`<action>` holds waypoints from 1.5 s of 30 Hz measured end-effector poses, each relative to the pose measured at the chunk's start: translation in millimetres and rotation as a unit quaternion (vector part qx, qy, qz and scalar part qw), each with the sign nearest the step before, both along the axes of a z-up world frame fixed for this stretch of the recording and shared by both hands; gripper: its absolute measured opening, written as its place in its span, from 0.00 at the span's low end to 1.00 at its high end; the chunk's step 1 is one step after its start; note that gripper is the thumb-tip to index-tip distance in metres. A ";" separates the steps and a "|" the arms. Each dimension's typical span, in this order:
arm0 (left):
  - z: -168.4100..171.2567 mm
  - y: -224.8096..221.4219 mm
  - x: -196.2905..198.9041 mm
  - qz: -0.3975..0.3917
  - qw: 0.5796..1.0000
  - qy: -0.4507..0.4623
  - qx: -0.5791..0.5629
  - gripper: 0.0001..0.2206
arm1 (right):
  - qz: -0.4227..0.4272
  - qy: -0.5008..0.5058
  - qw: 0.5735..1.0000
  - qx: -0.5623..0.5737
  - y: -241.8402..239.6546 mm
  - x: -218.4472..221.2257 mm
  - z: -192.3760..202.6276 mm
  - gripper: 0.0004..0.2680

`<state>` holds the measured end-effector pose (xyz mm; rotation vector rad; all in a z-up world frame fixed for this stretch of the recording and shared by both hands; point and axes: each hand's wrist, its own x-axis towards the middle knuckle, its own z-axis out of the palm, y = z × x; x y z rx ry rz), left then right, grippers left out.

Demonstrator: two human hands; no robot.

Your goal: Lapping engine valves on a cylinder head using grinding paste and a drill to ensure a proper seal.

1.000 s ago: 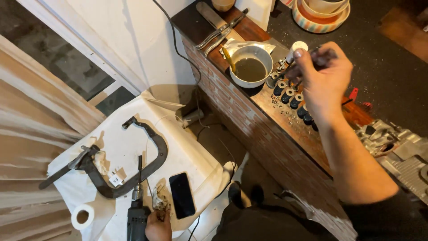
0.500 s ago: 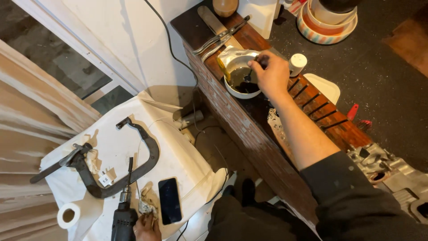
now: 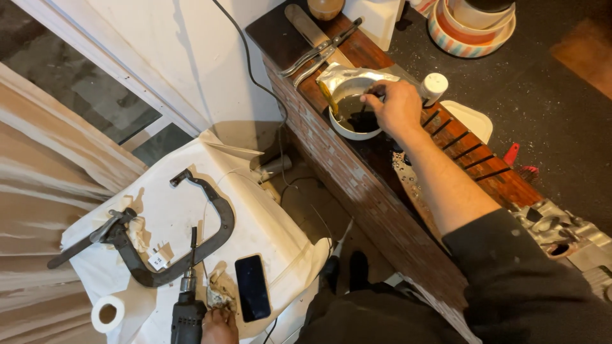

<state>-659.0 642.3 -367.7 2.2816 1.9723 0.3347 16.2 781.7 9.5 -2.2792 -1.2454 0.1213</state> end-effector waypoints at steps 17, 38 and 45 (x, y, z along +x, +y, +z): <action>-16.7 1.1 -7.0 -0.011 0.997 0.077 -0.002 0.14 | 0.085 -0.075 0.993 -0.031 -3.6 1.7 15.8 0.07; 65.8 47.8 8.7 -0.028 0.994 0.106 -0.031 0.33 | -0.057 0.032 0.983 0.169 -52.3 -22.5 18.0 0.06; 69.9 80.5 20.9 -0.058 0.998 -0.023 -0.009 0.30 | -0.179 0.422 0.841 0.286 -60.2 -24.9 -8.2 0.05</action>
